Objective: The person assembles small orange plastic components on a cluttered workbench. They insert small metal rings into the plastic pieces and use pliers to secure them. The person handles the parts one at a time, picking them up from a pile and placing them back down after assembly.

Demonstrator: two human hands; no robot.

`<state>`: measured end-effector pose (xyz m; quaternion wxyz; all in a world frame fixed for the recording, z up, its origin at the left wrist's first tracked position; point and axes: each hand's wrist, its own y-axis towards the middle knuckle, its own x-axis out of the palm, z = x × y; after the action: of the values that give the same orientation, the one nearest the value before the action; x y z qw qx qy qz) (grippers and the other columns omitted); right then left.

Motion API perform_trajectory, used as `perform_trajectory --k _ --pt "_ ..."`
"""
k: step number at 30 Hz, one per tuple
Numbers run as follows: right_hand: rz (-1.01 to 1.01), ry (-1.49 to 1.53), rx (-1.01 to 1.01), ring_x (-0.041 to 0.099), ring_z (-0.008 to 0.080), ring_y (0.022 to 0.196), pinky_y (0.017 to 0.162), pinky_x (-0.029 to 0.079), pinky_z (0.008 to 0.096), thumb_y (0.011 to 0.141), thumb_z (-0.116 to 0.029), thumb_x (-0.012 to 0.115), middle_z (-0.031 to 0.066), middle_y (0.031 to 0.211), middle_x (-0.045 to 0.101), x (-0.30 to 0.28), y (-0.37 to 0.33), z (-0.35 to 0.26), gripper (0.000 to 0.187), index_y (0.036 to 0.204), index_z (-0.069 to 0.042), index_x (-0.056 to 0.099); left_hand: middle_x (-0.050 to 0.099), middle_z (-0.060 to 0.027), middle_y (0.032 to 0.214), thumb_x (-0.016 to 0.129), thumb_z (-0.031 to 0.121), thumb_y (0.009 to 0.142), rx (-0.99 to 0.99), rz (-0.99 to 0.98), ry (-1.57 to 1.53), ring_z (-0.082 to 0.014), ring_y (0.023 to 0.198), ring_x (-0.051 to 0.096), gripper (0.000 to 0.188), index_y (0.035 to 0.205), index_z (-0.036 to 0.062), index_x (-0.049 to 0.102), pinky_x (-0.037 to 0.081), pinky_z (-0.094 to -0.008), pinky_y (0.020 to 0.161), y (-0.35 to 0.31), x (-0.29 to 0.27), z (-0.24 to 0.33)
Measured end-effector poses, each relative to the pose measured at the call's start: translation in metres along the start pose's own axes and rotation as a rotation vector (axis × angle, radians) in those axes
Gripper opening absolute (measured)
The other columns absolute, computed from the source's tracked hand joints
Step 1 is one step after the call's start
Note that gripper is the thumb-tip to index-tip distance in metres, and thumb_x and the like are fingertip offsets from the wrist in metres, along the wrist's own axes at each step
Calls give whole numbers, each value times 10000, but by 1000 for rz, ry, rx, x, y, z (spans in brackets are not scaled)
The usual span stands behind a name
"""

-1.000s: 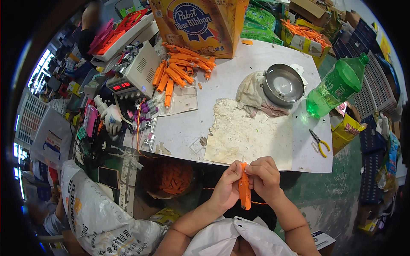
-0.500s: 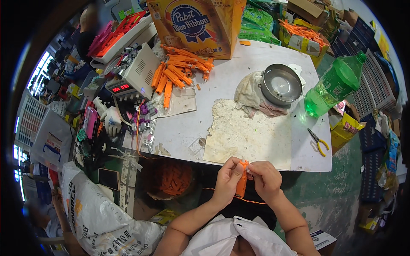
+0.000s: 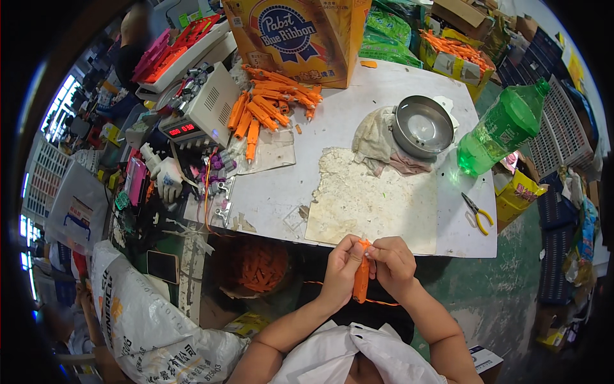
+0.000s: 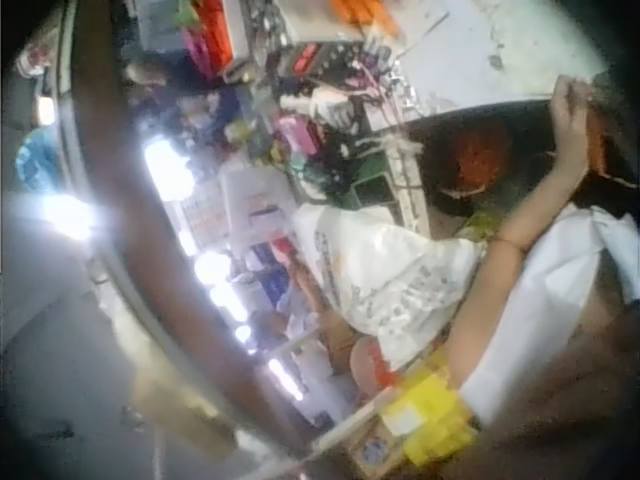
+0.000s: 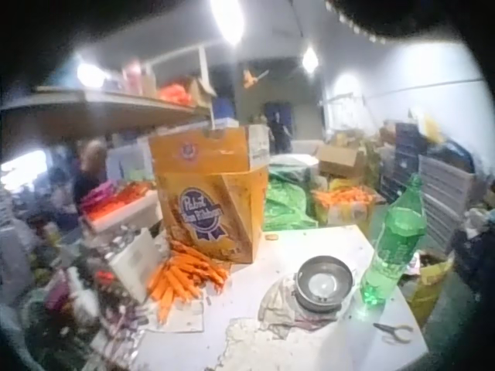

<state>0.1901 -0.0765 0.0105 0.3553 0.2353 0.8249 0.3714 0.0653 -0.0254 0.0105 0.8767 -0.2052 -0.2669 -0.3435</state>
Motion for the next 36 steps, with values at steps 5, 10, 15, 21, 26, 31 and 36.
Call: perform_trajectory --k 5,10,15,21,26,31,36 --pt "12 46 11 616 235 729 616 507 310 591 100 677 79 802 625 3 1 2 306 859 -25 600 570 -51 750 460 285 972 13 21 -31 -123 617 566 236 962 49 472 481 -245 587 0 1 -1" --pt "-1 76 63 604 232 710 634 487 281 651 70 683 73 793 623 1 6 2 244 858 -29 600 553 -41 765 468 258 973 153 10 119 -85 626 540 225 967 35 487 461 -221 572 3 1 3" --pt "-143 451 609 572 172 709 671 444 229 813 -45 646 62 771 606 -17 0 -7 73 863 -14 603 521 -49 897 502 219 956 461 -54 527 -80 672 536 222 1016 6 497 470 -214 610 11 0 12" --pt "-547 1085 1128 506 72 717 655 436 221 966 -211 489 -3 768 559 -39 11 -4 256 881 -2 608 504 -52 887 541 223 937 424 -109 495 -94 729 532 229 1015 8 524 441 -200 659 9 1 12" --pt "-578 1164 1192 496 67 689 650 435 217 973 -205 469 -10 763 560 -43 6 -1 253 909 -1 604 489 -68 836 548 214 932 496 -150 702 -118 699 518 202 959 15 531 434 -235 628 8 -2 9" --pt "-535 813 1135 498 89 675 627 437 250 929 -132 519 10 723 556 -38 3 -10 166 883 11 588 473 -73 801 547 215 931 524 -128 820 -131 658 495 206 904 13 514 412 -245 596 3 -2 4" --pt "-416 129 465 533 227 663 591 437 319 785 -1 586 95 700 544 -28 4 -13 45 803 13 548 449 -69 784 539 229 935 521 -94 728 -128 641 470 227 895 10 495 394 -250 581 7 -3 -3"
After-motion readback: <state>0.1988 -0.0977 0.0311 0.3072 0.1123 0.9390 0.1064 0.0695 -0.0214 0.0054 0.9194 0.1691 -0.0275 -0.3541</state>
